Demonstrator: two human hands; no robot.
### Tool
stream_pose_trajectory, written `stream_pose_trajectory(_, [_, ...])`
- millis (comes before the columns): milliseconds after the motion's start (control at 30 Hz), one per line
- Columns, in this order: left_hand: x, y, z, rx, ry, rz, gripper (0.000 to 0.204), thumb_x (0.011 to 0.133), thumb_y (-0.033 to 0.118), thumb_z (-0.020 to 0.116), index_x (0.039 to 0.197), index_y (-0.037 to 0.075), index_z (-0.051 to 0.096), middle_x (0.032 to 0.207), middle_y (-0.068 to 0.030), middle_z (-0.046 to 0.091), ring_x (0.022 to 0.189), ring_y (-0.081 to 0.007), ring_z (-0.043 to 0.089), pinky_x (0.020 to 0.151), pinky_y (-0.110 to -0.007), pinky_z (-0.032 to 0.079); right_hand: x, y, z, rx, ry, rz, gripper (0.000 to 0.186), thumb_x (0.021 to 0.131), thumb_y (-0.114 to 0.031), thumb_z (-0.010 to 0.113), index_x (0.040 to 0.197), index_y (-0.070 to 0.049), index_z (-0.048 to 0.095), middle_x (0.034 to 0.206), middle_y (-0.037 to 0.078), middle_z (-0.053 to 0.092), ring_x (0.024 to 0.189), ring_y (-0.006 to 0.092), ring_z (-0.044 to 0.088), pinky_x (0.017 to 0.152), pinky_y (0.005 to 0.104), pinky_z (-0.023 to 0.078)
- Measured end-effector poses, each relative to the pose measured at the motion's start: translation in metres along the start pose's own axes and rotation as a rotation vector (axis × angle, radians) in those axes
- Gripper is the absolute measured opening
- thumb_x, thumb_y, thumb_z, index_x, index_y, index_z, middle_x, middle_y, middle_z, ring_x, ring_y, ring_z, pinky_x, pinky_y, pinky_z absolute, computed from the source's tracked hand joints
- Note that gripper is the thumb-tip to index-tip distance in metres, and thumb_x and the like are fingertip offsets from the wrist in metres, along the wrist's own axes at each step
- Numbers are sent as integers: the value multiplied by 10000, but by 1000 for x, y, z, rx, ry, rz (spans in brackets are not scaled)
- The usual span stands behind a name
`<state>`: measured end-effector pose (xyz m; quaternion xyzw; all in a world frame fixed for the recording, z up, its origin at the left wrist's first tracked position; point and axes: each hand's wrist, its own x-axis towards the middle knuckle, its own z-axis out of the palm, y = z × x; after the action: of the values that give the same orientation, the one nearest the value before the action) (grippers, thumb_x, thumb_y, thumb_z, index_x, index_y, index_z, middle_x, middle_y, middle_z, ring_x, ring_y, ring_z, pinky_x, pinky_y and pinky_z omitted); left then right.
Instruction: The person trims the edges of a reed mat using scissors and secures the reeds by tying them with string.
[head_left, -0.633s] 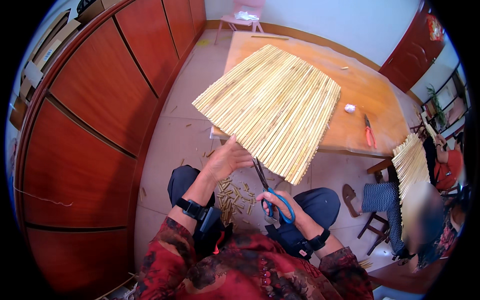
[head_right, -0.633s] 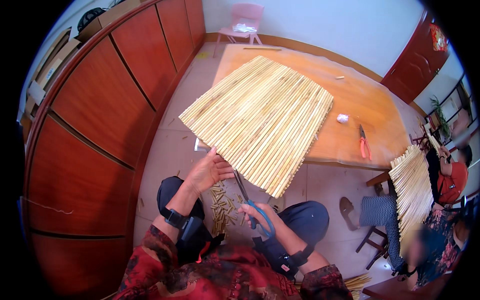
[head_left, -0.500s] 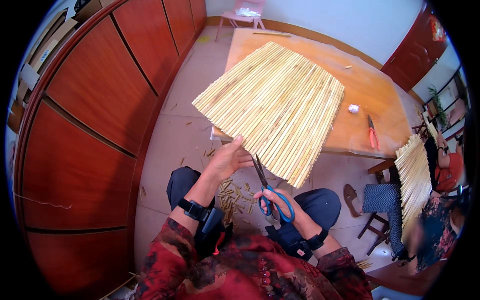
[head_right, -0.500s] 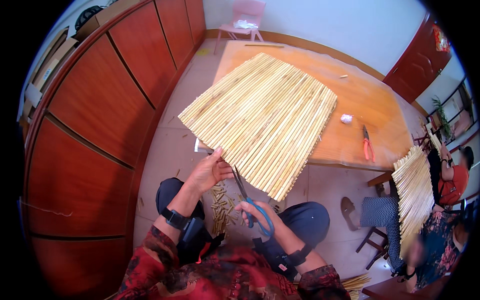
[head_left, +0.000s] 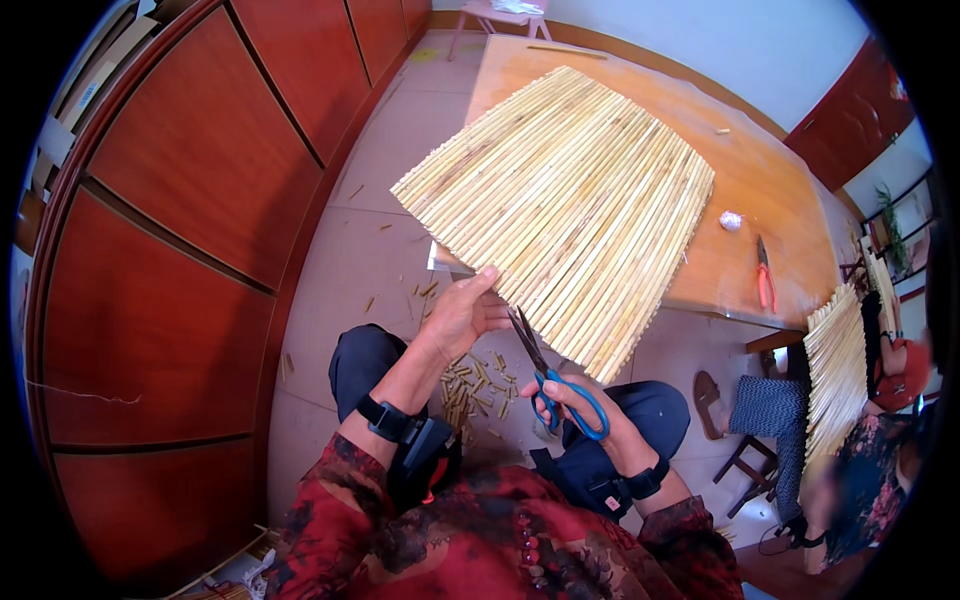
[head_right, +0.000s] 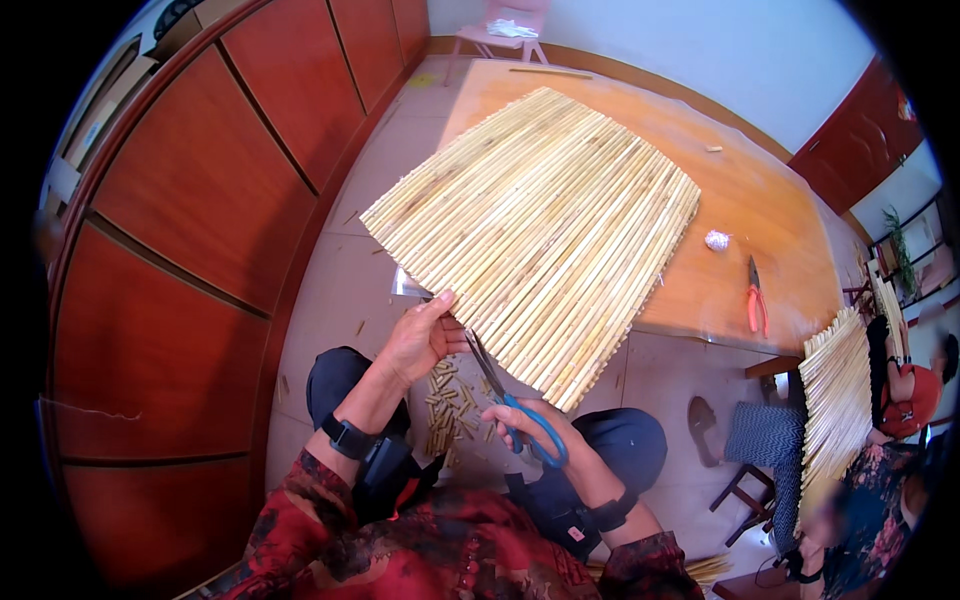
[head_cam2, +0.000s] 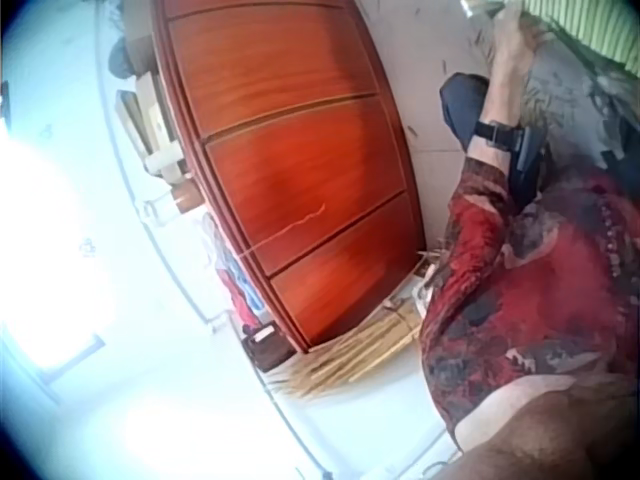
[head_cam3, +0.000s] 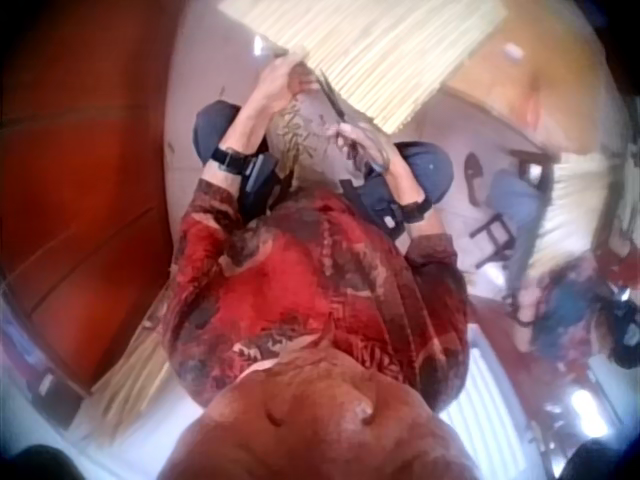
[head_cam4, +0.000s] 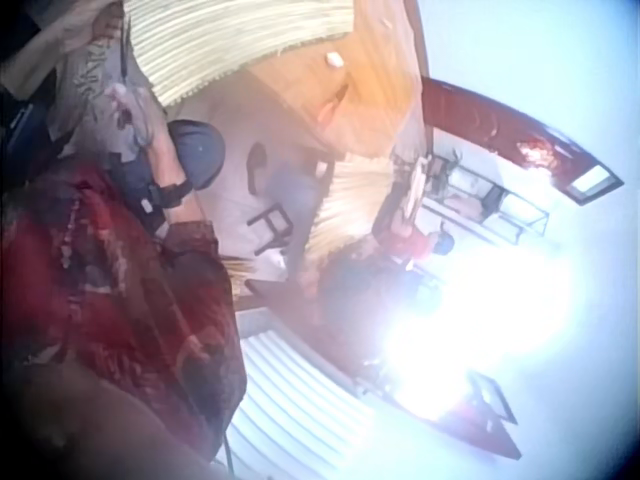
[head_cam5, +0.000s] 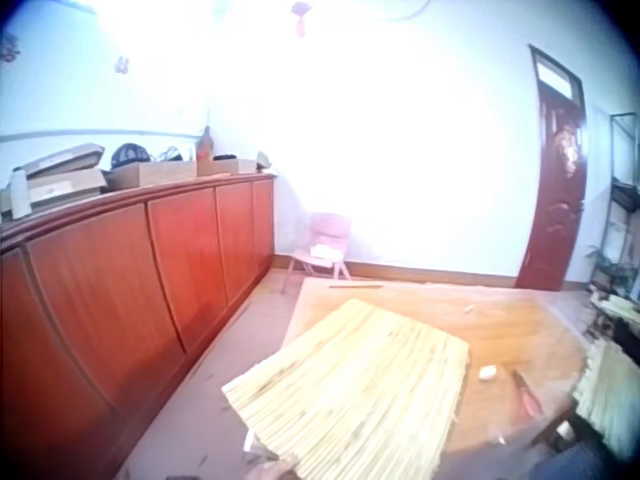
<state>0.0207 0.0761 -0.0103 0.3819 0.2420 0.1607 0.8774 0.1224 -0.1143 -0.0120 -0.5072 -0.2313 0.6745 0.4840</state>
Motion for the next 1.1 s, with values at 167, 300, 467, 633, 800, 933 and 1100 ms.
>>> stream_pose_trajectory(167, [-4, 2, 2, -15, -62, 17, 451, 820, 376, 446, 1024, -26, 467, 907, -177, 555, 795, -230, 561, 693, -313, 462, -10, -3, 1, -41, 16, 29, 384, 797, -349, 491, 910, 16, 530, 679, 2, 483, 580, 73, 469, 510, 171, 364])
stream_pose_trajectory(300, [-3, 1, 2, -66, -60, -2, 392, 821, 352, 458, 972, -8, 488, 835, -154, 580, 719, -215, 585, 669, -337, 484, -21, -7, 5, -52, 101, 49, 354, 795, -342, 510, 860, 3, 552, 646, -1, 468, 543, 77, 459, 503, 186, 380])
stream_pose_trajectory(467, [-3, 0, -5, -38, -85, -7, 499, 813, 373, 464, 1046, -67, 427, 904, -226, 532, 785, -273, 566, 706, -358, 478, -20, -14, 10, -130, 124, 100, 355, 795, -339, 510, 845, 9, 556, 642, 1, 473, 541, 83, 466, 503, 191, 385])
stream_pose_trajectory(633, [1, -2, -7, -83, -124, -8, 511, 813, 369, 468, 1049, -82, 420, 902, -231, 531, 795, -280, 565, 699, -361, 481, -27, -16, 11, -210, 158, 132, 360, 800, -332, 501, 843, 21, 562, 622, 4, 473, 544, 87, 471, 504, 198, 392])
stream_pose_trajectory(800, [0, 0, -6, -93, -164, 5, 505, 818, 366, 459, 1034, -89, 431, 893, -224, 537, 798, -279, 565, 699, -362, 481, -37, -32, 21, -305, 117, 214, 319, 783, -293, 537, 854, 17, 564, 613, 32, 497, 555, 90, 491, 514, 217, 405])
stream_pose_trajectory(933, [1, -2, -10, -53, -141, 7, 486, 833, 352, 430, 1033, -90, 438, 885, -222, 544, 797, -275, 566, 694, -362, 482, -51, -58, 41, -889, 223, 6, 278, 718, -249, 620, 862, -17, 565, 667, 76, 523, 595, 147, 528, 540, 264, 420])
stream_pose_trajectory(1100, [-2, -3, -10, -67, -142, 19, 479, 845, 350, 406, 1056, -79, 424, 890, -217, 543, 789, -278, 566, 687, -367, 480, -62, -75, 44, -1338, 599, -374, 415, 569, -181, 717, 910, -39, 529, 734, 110, 470, 657, 262, 495, 589, 318, 407])
